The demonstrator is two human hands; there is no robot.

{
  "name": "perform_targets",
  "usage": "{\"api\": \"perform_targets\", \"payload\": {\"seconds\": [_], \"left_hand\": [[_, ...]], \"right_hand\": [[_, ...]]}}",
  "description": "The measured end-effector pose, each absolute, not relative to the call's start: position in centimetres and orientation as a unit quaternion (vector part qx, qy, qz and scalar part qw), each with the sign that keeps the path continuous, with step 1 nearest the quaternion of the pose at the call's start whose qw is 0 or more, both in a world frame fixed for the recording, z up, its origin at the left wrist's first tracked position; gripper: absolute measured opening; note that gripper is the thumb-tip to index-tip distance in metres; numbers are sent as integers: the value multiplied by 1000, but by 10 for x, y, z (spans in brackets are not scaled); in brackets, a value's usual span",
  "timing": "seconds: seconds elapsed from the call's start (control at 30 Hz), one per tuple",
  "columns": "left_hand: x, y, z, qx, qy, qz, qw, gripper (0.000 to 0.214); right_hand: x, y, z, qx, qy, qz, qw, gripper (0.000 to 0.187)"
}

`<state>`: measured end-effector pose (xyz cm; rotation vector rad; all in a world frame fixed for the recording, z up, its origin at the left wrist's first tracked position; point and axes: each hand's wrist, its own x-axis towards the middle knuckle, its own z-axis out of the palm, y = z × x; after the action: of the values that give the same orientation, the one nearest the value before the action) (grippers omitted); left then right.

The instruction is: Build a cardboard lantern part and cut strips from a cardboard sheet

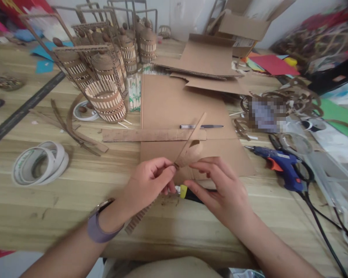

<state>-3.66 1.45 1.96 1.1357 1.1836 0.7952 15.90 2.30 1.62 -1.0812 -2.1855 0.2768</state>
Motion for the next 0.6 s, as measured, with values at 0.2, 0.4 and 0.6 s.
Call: {"api": "perform_targets", "payload": {"seconds": [0.2,0.4,0.6], "left_hand": [[-34,8,18,547,459,313,627,20],[-38,6,17,613,443,290,586,28],[-36,5,16,626,439,306,568,25]], "right_hand": [[153,22,16,-371,-840,109,380,5],[151,17,20,-378,-824,119,405,12],[149,13,18,-387,-797,153,438,14]]}}
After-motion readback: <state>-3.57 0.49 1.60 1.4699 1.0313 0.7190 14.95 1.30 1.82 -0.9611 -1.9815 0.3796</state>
